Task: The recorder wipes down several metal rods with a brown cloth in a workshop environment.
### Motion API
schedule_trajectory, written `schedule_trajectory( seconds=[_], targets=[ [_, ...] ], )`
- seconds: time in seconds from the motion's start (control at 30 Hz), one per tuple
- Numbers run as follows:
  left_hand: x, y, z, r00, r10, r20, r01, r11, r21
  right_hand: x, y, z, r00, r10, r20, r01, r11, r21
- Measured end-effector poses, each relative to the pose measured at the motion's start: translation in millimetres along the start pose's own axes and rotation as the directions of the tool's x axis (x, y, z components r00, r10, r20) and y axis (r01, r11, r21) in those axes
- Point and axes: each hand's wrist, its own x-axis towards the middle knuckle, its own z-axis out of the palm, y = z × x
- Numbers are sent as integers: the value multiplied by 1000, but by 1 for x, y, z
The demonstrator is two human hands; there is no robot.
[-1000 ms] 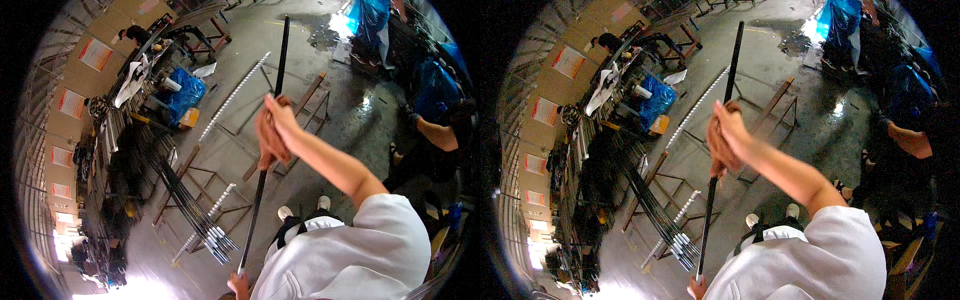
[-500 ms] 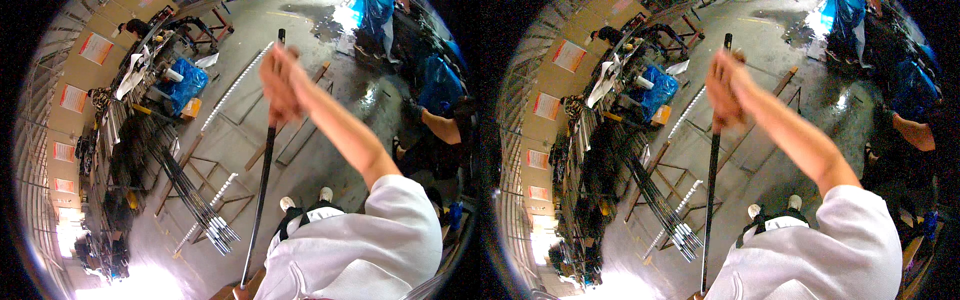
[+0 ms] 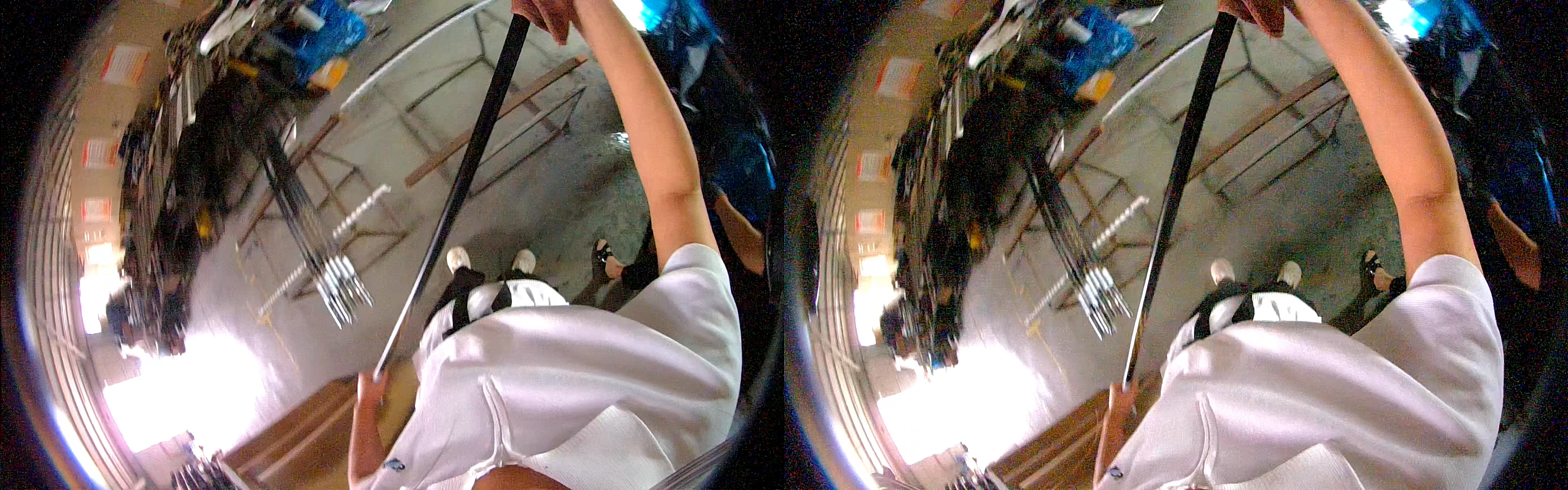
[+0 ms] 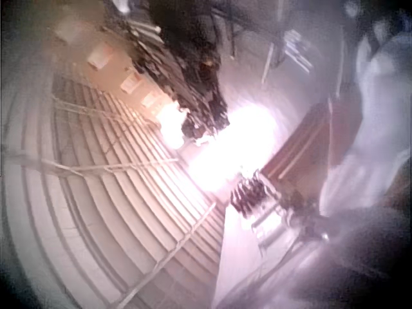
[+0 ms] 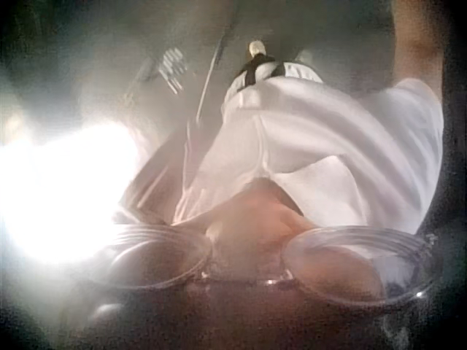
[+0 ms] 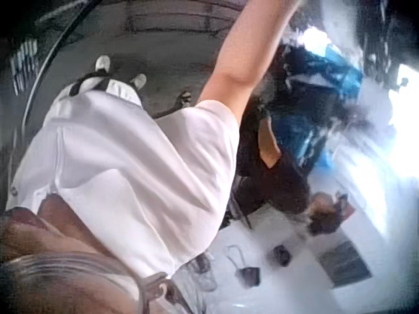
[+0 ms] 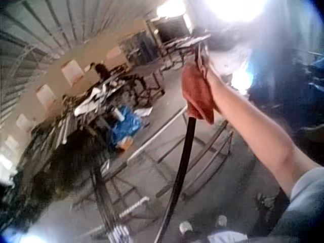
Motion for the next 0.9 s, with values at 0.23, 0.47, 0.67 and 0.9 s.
schedule_trajectory(
  seconds=[0.23, 0.47, 0.67, 0.9],
  targets=[
    [115, 260, 6, 987, -111, 117, 135, 965, -223, -116, 92, 69, 928, 49, 369, 6, 989, -147],
    [157, 368, 8, 819, 409, -403, -561, 717, -414, -243, 217, 55, 865, 244, 438, -220, 970, -106],
    [140, 333, 6, 996, 79, -29, -82, 988, -128, -160, 164, 54, 966, 94, 239, -61, 988, -141],
    [129, 305, 21, 981, 107, -159, -128, 983, -128, -131, 109, 76, 931, 164, 325, -104, 976, -193]
  ],
)
